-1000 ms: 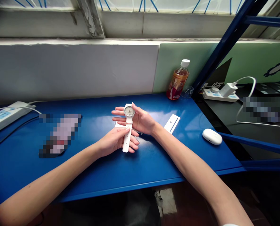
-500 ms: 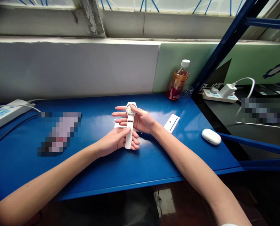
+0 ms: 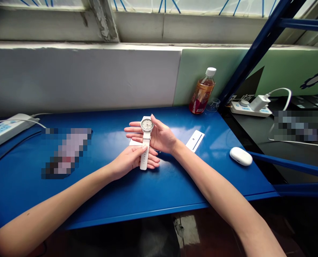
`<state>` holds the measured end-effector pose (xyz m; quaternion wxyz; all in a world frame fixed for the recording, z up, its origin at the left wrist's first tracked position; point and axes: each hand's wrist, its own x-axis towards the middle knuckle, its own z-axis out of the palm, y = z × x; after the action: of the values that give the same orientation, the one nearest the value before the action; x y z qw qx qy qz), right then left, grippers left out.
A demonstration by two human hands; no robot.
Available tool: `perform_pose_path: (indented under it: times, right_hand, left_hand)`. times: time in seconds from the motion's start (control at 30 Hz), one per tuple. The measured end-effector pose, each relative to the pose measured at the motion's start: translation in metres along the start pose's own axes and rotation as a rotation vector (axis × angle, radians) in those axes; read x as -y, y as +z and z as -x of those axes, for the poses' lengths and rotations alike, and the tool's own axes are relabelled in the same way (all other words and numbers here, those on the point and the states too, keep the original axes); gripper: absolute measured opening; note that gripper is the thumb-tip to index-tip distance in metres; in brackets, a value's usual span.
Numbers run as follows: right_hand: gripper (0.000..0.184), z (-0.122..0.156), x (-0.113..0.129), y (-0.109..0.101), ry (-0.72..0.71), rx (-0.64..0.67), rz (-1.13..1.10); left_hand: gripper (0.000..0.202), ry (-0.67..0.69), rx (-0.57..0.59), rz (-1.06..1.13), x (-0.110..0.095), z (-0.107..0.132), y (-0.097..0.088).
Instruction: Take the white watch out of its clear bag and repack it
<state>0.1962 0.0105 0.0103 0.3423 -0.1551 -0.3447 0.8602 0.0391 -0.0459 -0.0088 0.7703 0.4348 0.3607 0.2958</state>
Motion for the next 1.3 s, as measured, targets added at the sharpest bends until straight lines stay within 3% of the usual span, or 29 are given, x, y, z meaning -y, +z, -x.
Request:
perform_pose_path:
  times: [0.17, 0.43, 0.63, 0.73, 0.93, 1.3]
  right_hand:
    - [0.063, -0.001, 0.0, -0.009, 0.038, 0.053, 0.025]
    - [0.064, -0.001, 0.002, -0.009, 0.035, -0.006, 0.014]
    - [0.069, -0.002, 0.0, -0.005, 0.021, -0.024, -0.005]
    - [0.062, -0.002, -0.001, -0.006, 0.017, -0.015, 0.008]
    - [0.046, -0.003, -0.004, -0.008, 0.022, -0.007, 0.027]
    - [0.047, -0.002, -0.002, -0.005, -0.007, 0.003, 0.059]
  left_hand:
    - [0.055, 0.017, -0.002, -0.035, -0.001, 0.004, 0.007]
    - [0.046, -0.049, 0.015, -0.006, 0.0, 0.005, 0.01]
    - [0.032, 0.029, -0.123, 0.007, 0.002, 0.003, 0.009]
    - [0.029, 0.003, -0.144, 0.012, 0.0, 0.003, 0.009]
    - [0.03, -0.049, -0.106, 0.056, -0.002, 0.003, 0.01]
    - [0.03, -0.101, -0.055, 0.089, -0.003, 0.004, 0.01]
